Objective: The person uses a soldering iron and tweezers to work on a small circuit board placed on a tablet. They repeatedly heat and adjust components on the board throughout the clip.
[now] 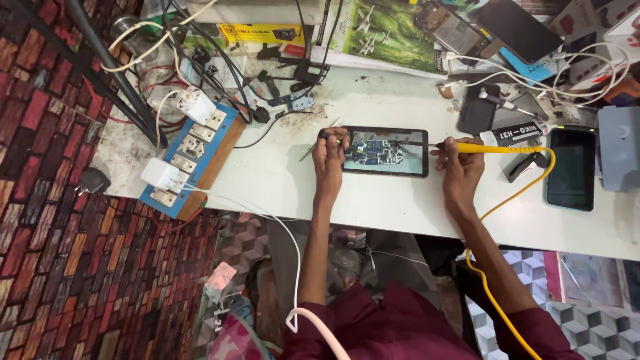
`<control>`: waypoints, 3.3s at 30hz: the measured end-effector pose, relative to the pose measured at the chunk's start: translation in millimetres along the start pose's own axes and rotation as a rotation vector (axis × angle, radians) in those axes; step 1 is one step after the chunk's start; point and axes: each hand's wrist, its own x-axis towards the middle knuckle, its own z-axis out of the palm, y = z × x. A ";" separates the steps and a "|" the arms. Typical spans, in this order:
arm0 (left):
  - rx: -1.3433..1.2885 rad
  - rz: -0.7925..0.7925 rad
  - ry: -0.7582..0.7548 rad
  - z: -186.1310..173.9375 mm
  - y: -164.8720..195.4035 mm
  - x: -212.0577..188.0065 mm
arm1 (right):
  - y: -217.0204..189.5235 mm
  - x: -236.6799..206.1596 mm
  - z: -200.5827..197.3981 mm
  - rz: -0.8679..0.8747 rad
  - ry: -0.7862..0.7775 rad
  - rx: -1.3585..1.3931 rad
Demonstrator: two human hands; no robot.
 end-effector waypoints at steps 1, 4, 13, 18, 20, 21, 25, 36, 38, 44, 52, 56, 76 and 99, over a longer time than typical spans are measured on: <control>-0.015 0.013 -0.011 0.1 0.3 1.0 | -1.1 0.6 0.5 0.000 -0.006 -0.007; -0.039 0.037 -0.022 0.3 0.4 0.7 | -4.2 0.0 0.5 0.007 -0.022 -0.031; -0.031 0.039 -0.023 1.0 -1.5 1.3 | -7.7 -1.6 2.4 -0.032 -0.013 -0.069; -0.102 0.039 -0.044 0.1 -4.4 1.0 | -11.5 -4.9 2.5 -0.026 -0.007 -0.118; -0.109 0.030 -0.038 -0.1 -5.6 0.5 | -13.4 -5.5 2.2 -0.024 -0.019 -0.122; -0.113 0.028 -0.034 -0.7 -5.7 1.3 | -13.7 -5.4 3.5 -0.024 -0.028 -0.125; -0.072 0.027 -0.024 -1.7 -5.3 0.2 | -15.3 -6.8 4.3 -0.023 -0.007 -0.153; -0.069 0.029 -0.017 -0.4 -3.0 0.4 | -9.5 -5.0 -0.3 -0.025 0.041 -0.028; -0.081 0.027 -0.022 -1.3 -4.5 0.8 | -6.0 -3.6 -1.4 -0.016 0.037 -0.015; -0.047 0.030 -0.004 -1.2 -6.8 2.1 | -0.4 -2.2 -3.8 -0.032 -0.008 -0.056; -0.087 0.037 -0.018 -1.3 -5.6 -0.9 | -2.5 -6.0 -2.6 -0.037 -0.036 -0.103; -0.105 0.023 -0.018 -0.2 -5.7 -1.1 | -2.6 -5.6 -3.4 -0.029 -0.016 -0.098; 0.004 0.021 -0.008 2.6 4.2 0.5 | -2.7 -2.1 -2.5 -0.026 -0.013 -0.128; -0.035 0.105 -0.058 0.3 1.6 -6.9 | -4.7 -0.6 -14.3 0.002 -0.049 -0.054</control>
